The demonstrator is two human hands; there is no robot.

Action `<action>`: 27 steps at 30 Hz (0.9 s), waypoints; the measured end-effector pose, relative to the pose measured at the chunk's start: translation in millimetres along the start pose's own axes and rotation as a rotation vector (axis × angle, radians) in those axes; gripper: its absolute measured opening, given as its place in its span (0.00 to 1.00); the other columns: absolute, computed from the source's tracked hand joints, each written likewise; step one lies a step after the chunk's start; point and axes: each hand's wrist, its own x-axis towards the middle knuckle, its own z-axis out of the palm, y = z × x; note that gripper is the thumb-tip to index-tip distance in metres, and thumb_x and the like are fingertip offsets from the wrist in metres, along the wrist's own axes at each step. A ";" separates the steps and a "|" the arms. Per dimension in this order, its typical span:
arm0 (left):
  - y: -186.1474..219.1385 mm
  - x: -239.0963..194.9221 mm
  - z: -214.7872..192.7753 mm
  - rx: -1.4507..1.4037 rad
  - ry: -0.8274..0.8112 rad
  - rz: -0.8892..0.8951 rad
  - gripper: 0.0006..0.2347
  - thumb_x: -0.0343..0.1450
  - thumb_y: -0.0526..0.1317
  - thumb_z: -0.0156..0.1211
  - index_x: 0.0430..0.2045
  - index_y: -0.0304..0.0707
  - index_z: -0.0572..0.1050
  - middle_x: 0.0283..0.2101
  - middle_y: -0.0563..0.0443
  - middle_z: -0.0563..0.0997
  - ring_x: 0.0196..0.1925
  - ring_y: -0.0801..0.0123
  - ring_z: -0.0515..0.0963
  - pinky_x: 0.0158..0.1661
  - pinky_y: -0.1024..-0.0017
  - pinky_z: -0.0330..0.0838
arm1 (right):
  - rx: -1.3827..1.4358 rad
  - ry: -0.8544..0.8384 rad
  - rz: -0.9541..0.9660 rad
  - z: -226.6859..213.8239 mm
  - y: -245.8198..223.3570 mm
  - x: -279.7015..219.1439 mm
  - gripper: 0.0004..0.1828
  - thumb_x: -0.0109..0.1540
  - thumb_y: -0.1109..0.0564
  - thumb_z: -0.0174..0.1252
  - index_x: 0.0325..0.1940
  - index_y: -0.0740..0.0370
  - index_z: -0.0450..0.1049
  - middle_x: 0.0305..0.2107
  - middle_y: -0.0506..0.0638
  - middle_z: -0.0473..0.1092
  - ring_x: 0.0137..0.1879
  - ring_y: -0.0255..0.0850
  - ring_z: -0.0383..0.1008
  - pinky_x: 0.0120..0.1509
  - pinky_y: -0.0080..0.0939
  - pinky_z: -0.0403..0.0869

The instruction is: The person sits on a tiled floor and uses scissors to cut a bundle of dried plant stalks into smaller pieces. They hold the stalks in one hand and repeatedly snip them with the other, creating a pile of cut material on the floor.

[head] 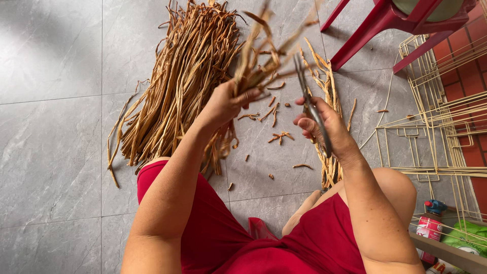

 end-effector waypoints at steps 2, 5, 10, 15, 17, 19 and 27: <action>-5.7 4.5 -0.4 -0.228 0.095 -0.006 0.17 0.76 0.51 0.62 0.39 0.33 0.78 0.25 0.55 0.77 0.22 0.77 0.71 0.23 0.74 0.66 | 0.053 0.045 0.050 6.7 3.9 2.5 0.40 0.54 0.41 0.69 0.66 0.54 0.66 0.39 0.48 0.78 0.31 0.27 0.70 0.32 0.27 0.72; -7.6 8.4 5.3 -0.571 0.154 0.105 0.15 0.77 0.50 0.61 0.34 0.35 0.76 0.23 0.55 0.74 0.19 0.80 0.68 0.19 0.77 0.61 | 0.002 0.050 -0.092 37.0 14.1 5.3 0.44 0.52 0.43 0.70 0.69 0.55 0.63 0.45 0.49 0.79 0.38 0.29 0.78 0.34 0.29 0.73; 8.9 8.7 43.0 -0.894 0.187 0.192 0.09 0.75 0.49 0.60 0.42 0.49 0.76 0.24 0.60 0.72 0.20 0.83 0.67 0.19 0.81 0.61 | 0.083 -0.060 -0.251 80.6 13.6 9.6 0.41 0.54 0.59 0.74 0.68 0.58 0.60 0.50 0.50 0.75 0.47 0.31 0.76 0.52 0.33 0.80; 6.7 12.4 64.2 -1.045 0.210 0.294 0.16 0.82 0.47 0.61 0.41 0.27 0.71 0.31 0.51 0.73 0.28 0.74 0.72 0.28 0.74 0.69 | -0.086 0.062 -0.173 77.0 20.1 28.1 0.35 0.56 0.64 0.71 0.63 0.60 0.61 0.43 0.48 0.77 0.46 0.32 0.79 0.50 0.31 0.79; 9.0 15.7 61.9 -0.902 0.196 0.404 0.21 0.81 0.49 0.60 0.61 0.32 0.67 0.41 0.50 0.76 0.46 0.72 0.76 0.47 0.71 0.75 | 0.027 0.052 -0.176 73.8 25.9 31.7 0.31 0.59 0.63 0.70 0.62 0.61 0.64 0.44 0.48 0.76 0.47 0.32 0.78 0.51 0.30 0.79; 12.3 12.5 59.2 -0.774 0.150 0.438 0.30 0.77 0.51 0.62 0.70 0.39 0.58 0.49 0.51 0.75 0.55 0.72 0.77 0.55 0.69 0.79 | 0.113 0.084 -0.149 70.2 25.6 32.7 0.29 0.61 0.61 0.71 0.63 0.61 0.65 0.42 0.48 0.74 0.42 0.32 0.76 0.43 0.30 0.76; -2.1 -0.2 118.0 -0.706 -0.481 0.088 0.31 0.65 0.38 0.76 0.62 0.35 0.68 0.45 0.48 0.77 0.46 0.70 0.78 0.47 0.68 0.78 | 0.283 0.299 -0.304 19.9 -11.3 25.0 0.24 0.64 0.56 0.69 0.60 0.62 0.68 0.40 0.52 0.77 0.36 0.30 0.76 0.37 0.28 0.75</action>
